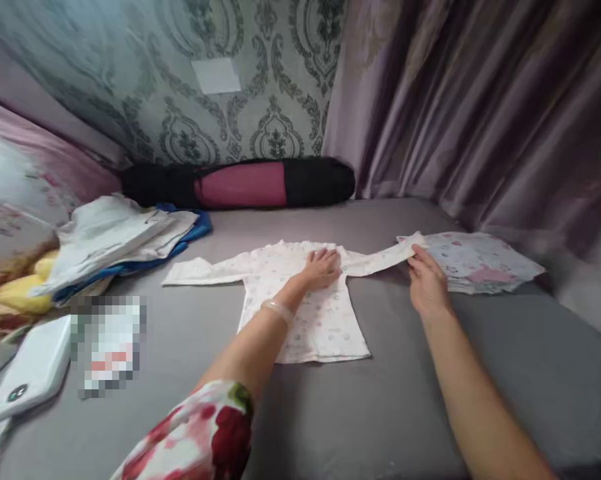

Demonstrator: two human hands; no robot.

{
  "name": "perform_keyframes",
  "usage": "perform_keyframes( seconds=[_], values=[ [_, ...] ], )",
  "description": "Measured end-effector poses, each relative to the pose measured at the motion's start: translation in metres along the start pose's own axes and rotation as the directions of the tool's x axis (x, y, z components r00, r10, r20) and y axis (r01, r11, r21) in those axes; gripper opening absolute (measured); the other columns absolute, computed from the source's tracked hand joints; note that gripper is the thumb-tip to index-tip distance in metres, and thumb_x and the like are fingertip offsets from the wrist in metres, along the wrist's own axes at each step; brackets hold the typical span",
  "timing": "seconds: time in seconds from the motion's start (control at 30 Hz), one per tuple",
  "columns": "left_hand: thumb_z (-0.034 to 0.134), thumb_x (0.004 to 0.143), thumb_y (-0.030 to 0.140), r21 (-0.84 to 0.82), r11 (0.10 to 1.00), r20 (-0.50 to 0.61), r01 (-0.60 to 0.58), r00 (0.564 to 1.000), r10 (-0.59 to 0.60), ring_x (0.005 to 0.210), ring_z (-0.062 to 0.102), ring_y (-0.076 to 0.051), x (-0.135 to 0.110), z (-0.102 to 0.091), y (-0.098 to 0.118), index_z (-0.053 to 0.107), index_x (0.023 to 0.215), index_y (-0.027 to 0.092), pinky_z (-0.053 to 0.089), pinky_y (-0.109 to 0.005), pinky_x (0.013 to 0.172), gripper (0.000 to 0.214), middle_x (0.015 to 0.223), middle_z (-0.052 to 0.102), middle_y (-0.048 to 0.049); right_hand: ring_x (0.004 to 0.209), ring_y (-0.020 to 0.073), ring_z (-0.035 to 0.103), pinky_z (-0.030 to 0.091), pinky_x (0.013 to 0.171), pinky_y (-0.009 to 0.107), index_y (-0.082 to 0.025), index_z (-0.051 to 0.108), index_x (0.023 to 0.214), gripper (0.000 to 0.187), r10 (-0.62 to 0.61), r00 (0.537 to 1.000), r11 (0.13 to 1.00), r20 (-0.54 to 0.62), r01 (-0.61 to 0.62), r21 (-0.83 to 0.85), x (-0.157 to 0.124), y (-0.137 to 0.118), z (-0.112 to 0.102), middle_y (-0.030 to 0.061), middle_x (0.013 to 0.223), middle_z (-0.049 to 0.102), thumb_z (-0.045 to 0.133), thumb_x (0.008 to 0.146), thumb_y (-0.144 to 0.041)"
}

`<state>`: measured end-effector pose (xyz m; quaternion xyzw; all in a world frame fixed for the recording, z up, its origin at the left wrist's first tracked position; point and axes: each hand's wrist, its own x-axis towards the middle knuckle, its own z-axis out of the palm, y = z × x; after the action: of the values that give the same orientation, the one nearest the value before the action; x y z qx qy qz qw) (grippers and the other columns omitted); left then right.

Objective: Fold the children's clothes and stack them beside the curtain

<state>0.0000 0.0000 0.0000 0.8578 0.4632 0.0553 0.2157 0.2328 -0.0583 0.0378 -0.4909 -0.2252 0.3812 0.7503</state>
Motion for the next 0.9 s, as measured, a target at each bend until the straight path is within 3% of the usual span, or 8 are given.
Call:
perform_keyframes(
  seconds=[0.17,0.33,0.53,0.7,0.9],
  values=[
    [0.031,0.095,0.046,-0.007,1.000,0.011,-0.007,1.000,0.007,0.149,0.006,-0.027,0.002,0.001,0.001,0.024,0.150,0.022,0.002,-0.054,0.117,0.061,0.161,0.018,-0.0057,0.096,0.0145,0.062,0.042,0.097,0.034,-0.023,0.072,0.088,0.029,-0.025,0.989,0.994,0.143,0.010,0.106,-0.010,-0.023,0.012,-0.0022,0.090,0.068,0.065,0.061,-0.015],
    [0.028,0.095,0.051,-0.002,1.000,0.000,-0.016,1.000,0.016,0.149,0.001,-0.027,0.009,0.008,-0.006,0.021,0.151,0.021,0.001,-0.053,0.118,0.064,0.162,0.013,-0.0076,0.096,0.0144,0.064,0.047,0.090,0.033,-0.024,0.072,0.091,0.027,-0.050,0.961,0.985,0.271,0.002,0.175,-0.030,-0.036,0.043,-0.0013,0.094,0.070,0.061,0.068,-0.016],
    [0.032,0.091,0.063,0.019,1.000,-0.074,0.013,0.997,-0.012,0.148,0.010,-0.031,0.019,0.017,-0.011,0.026,0.149,0.019,0.009,-0.053,0.117,0.073,0.161,0.015,-0.0137,0.095,0.0134,0.065,0.049,0.086,0.030,-0.024,0.071,0.091,0.026,-0.014,0.925,0.979,0.379,-0.064,0.192,-0.056,-0.033,0.087,-0.0007,0.095,0.072,0.059,0.070,-0.016],
    [0.042,0.083,0.070,0.067,0.997,-0.075,0.045,0.996,-0.040,0.144,0.017,-0.038,0.019,0.007,-0.008,0.029,0.147,0.022,0.017,-0.056,0.113,0.081,0.159,0.018,-0.0153,0.092,0.0128,0.066,0.049,0.085,0.027,-0.023,0.071,0.090,0.025,0.057,0.895,0.971,0.443,-0.152,0.182,-0.076,-0.019,0.115,-0.0006,0.090,0.073,0.059,0.070,-0.016],
    [0.062,0.078,0.045,0.147,0.988,-0.112,0.057,0.993,-0.041,0.131,0.035,-0.041,0.030,-0.001,-0.010,0.051,0.134,0.023,0.030,-0.056,0.103,0.062,0.147,0.039,-0.0162,0.093,0.0143,0.067,0.050,0.086,0.028,-0.021,0.070,0.089,0.025,0.149,0.889,0.957,0.433,-0.240,0.163,-0.090,-0.001,0.133,0.0003,0.089,0.075,0.058,0.068,-0.014]
  ],
)
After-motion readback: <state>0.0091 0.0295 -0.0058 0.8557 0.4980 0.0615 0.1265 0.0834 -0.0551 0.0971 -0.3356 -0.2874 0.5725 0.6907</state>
